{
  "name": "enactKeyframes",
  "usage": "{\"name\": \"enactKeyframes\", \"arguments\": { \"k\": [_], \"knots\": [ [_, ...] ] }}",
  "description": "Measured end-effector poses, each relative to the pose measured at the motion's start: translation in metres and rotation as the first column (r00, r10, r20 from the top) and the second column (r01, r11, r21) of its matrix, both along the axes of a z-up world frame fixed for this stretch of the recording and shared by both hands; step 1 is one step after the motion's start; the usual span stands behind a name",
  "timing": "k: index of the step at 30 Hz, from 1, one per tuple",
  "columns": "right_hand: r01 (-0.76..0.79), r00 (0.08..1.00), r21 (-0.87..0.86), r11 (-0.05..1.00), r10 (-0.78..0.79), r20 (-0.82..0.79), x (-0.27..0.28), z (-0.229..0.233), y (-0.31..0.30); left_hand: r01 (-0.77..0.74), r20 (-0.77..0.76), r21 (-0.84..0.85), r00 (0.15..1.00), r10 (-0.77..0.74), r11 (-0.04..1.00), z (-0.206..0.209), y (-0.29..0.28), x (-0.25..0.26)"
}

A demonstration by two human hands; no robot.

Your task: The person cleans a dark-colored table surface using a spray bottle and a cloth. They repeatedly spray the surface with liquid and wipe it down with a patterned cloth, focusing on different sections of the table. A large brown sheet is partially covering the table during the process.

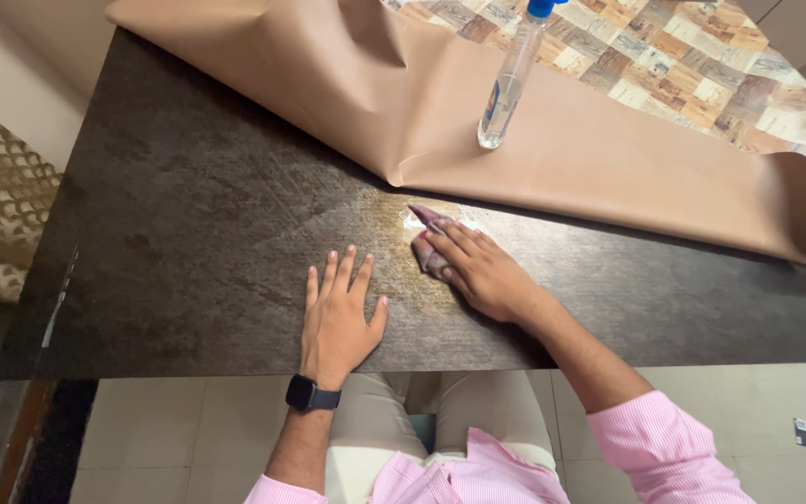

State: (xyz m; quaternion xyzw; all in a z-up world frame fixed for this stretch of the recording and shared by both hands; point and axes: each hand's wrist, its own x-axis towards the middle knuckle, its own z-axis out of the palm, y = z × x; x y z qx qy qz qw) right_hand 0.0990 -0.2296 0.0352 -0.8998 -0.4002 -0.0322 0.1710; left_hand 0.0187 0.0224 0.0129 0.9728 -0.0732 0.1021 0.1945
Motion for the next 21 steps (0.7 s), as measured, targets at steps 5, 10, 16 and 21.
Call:
{"name": "enactKeyframes", "arguments": {
  "k": [5,10,16,21],
  "knots": [
    [0.059,0.997,-0.019,0.998,-0.059,-0.044,-0.045,0.005,-0.013,-0.003,0.011,0.003,1.000,0.003,1.000,-0.003,0.000,0.000],
    [0.065,0.995,-0.060,0.996,-0.069,-0.078,-0.082,0.002,-0.024,-0.003,0.019,0.006,1.000,0.003,1.000,-0.005,0.000,0.000],
    [0.079,0.988,-0.139,0.987,-0.096,-0.122,-0.106,0.002,-0.026,-0.008,0.019,0.006,1.000,0.008,1.000,-0.005,0.000,-0.001],
    [0.084,0.989,-0.140,0.987,-0.100,-0.111,-0.105,-0.002,-0.019,-0.013,0.017,-0.006,1.000,0.013,1.000,-0.007,0.000,0.000]
  ]
}}
